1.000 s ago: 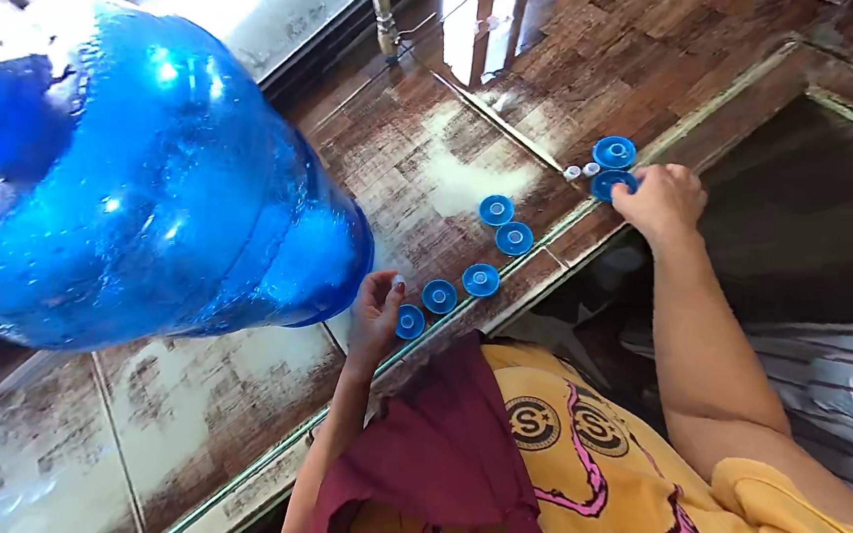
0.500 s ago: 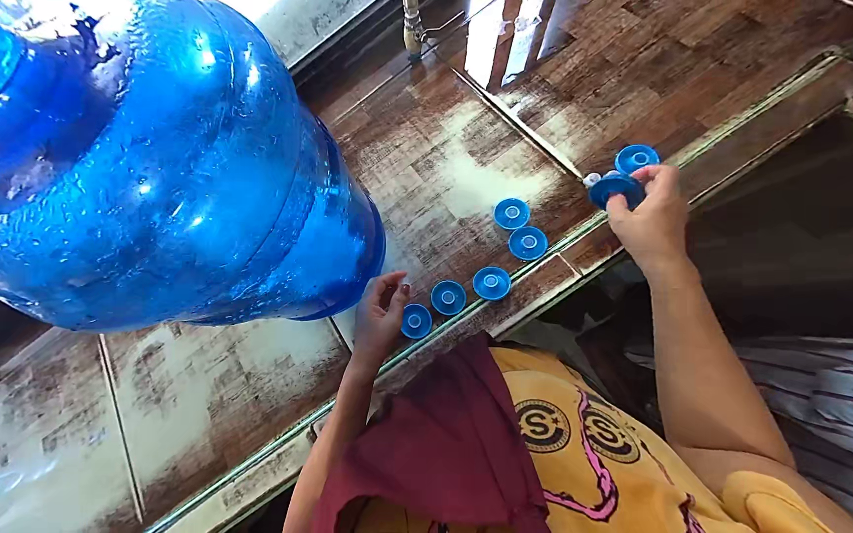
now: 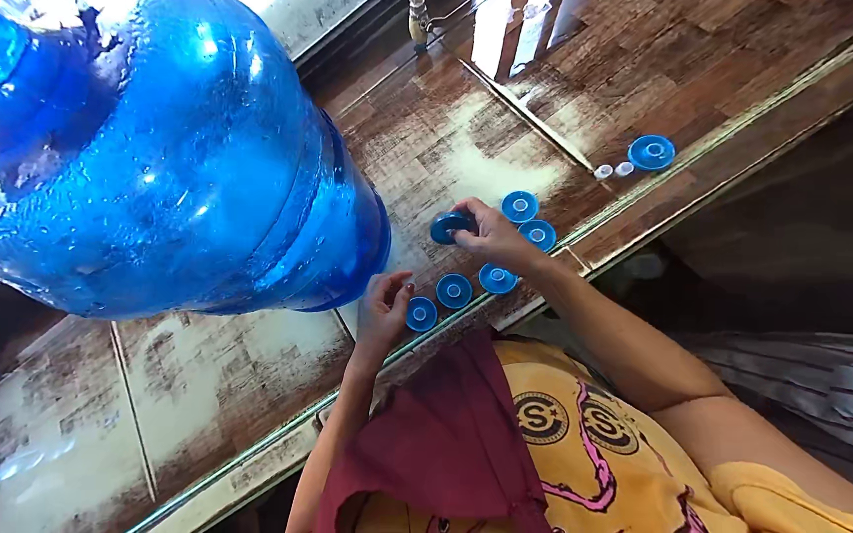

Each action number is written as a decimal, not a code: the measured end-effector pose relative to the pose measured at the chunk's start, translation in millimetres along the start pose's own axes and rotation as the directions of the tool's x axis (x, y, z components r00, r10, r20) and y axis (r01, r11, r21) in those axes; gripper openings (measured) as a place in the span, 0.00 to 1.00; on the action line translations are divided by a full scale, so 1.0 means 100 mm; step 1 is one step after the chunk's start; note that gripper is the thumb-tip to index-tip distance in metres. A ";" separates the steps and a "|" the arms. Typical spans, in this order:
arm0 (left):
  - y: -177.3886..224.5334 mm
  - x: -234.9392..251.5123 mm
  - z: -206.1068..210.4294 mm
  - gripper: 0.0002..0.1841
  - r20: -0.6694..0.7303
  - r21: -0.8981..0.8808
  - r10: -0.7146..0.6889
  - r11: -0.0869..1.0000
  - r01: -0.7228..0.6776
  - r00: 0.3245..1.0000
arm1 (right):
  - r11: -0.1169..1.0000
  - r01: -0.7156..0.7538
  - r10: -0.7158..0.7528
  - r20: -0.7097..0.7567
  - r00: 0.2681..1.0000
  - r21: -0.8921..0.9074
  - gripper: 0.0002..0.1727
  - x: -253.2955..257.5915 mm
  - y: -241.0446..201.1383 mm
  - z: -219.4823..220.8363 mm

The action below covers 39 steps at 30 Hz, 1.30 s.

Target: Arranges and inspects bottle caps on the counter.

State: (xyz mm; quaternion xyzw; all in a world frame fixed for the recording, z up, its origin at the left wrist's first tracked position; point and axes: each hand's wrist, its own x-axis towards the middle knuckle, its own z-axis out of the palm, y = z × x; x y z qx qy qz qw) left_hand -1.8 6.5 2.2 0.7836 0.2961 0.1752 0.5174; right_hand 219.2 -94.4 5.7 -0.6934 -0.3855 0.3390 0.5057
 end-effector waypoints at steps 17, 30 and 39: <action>0.22 -0.02 0.00 0.13 -0.196 0.078 0.174 0.984 -0.161 0.965 | 0.806 -0.245 0.076 0.316 0.946 0.538 0.23 -0.37 -0.28 0.55; 0.06 -0.06 -0.04 0.09 -0.194 -0.130 0.255 0.950 -0.283 0.947 | 0.880 0.158 -0.255 0.164 0.953 0.448 0.25 -0.41 -0.21 0.61; 0.16 -0.11 -0.08 0.09 -0.146 -0.218 0.189 0.951 -0.218 0.971 | 0.906 0.340 -0.381 0.137 0.914 0.253 0.27 -0.47 -0.23 0.54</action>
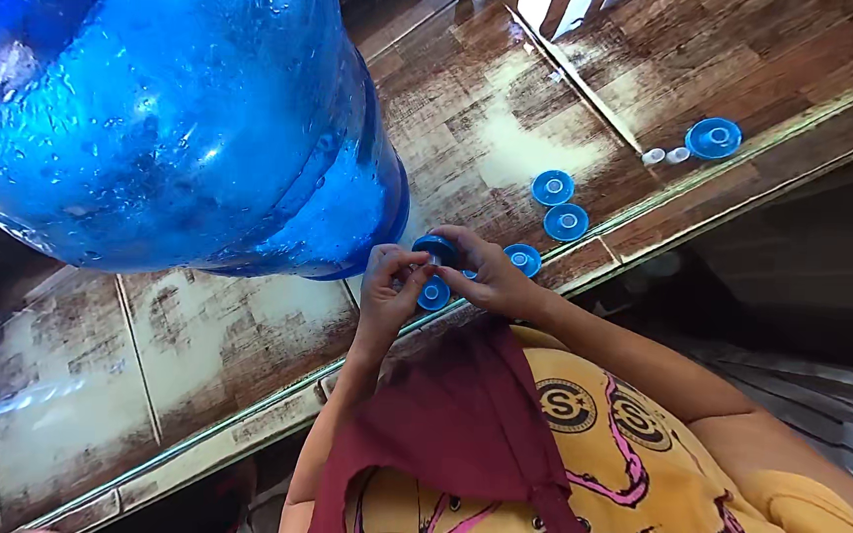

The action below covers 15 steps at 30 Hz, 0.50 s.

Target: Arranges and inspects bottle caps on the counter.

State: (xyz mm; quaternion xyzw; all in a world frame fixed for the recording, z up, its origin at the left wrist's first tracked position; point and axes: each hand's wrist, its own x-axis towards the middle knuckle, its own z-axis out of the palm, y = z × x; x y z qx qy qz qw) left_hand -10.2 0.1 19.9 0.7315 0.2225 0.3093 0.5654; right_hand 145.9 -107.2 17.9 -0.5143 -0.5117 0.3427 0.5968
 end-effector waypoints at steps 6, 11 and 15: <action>-0.07 0.01 0.00 0.29 0.049 0.063 -0.095 0.994 0.092 0.994 | 0.994 0.040 -0.035 0.045 0.998 -0.102 0.27 -0.04 0.05 -0.07; -0.12 0.00 -0.03 0.27 0.277 -0.042 -0.100 0.992 0.116 0.956 | 0.964 0.132 -0.102 0.140 0.985 -0.230 0.26 -0.08 0.11 -0.15; -0.20 -0.08 0.01 0.22 0.295 -0.116 -0.135 0.978 0.176 0.946 | 0.943 0.116 -0.059 0.185 0.981 -0.312 0.24 -0.14 0.13 -0.16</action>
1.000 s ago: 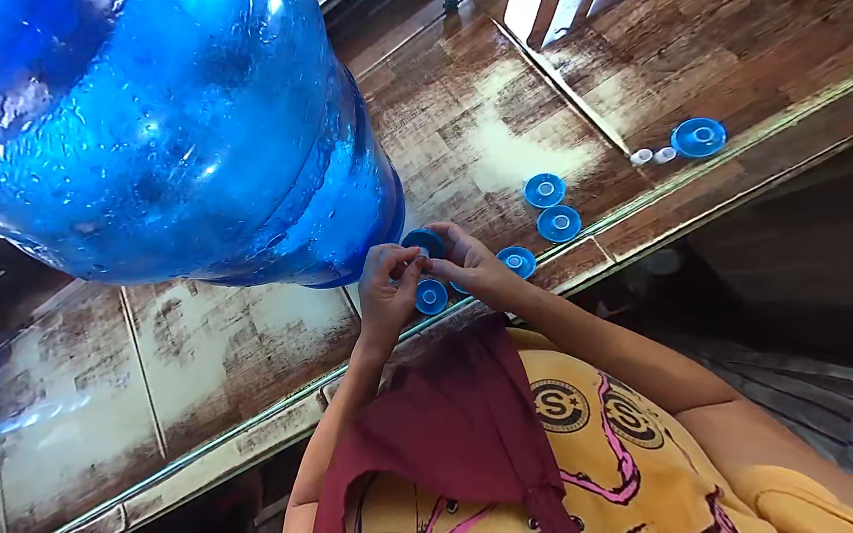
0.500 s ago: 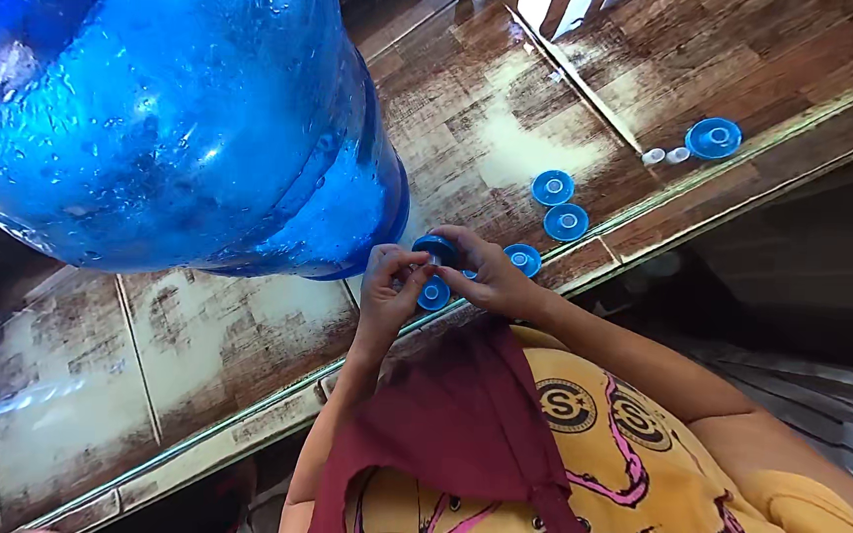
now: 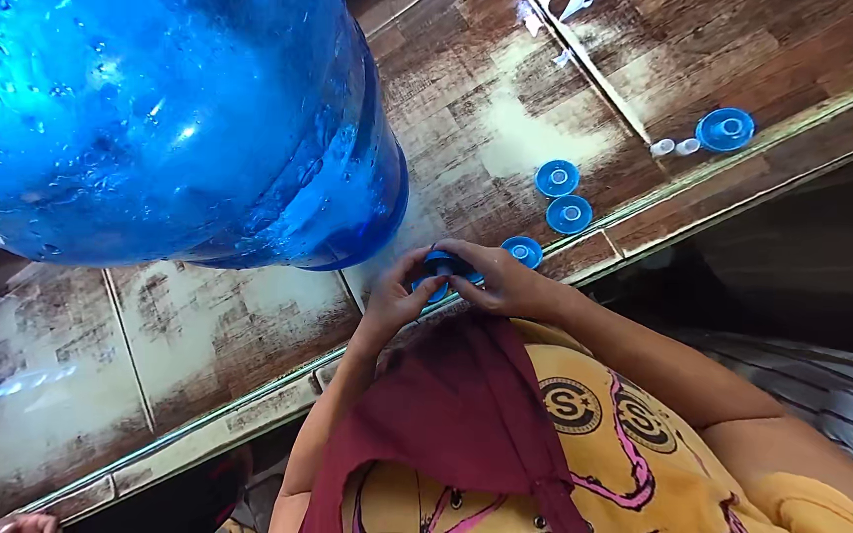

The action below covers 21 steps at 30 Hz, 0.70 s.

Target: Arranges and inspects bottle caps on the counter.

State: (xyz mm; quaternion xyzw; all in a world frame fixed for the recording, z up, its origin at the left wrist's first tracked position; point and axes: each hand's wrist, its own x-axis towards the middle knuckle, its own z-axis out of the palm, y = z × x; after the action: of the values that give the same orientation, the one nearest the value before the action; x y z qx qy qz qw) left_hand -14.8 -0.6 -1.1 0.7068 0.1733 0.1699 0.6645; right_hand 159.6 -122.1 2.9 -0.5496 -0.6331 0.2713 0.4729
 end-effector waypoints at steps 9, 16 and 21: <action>-0.06 -0.06 0.06 0.19 -0.043 0.002 -0.185 0.983 0.185 0.982 | 0.997 -0.076 0.077 0.044 0.996 -0.004 0.23 -0.07 0.07 0.07; 0.01 0.00 0.14 0.27 -0.161 0.161 -0.224 0.955 0.249 0.961 | 0.918 -0.316 0.324 0.008 0.946 0.238 0.25 -0.08 0.06 0.11; 0.08 -0.02 0.21 0.21 -0.216 0.454 0.118 0.891 -0.007 0.969 | 0.849 -0.355 0.380 0.015 0.925 0.392 0.27 -0.06 -0.03 0.09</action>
State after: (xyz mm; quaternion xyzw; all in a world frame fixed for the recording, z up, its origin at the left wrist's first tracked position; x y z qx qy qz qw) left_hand -6.6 -20.4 5.2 0.8211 0.2632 0.2299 0.4514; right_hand 149.3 -127.4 0.0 -0.5642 -0.4347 0.4589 0.5311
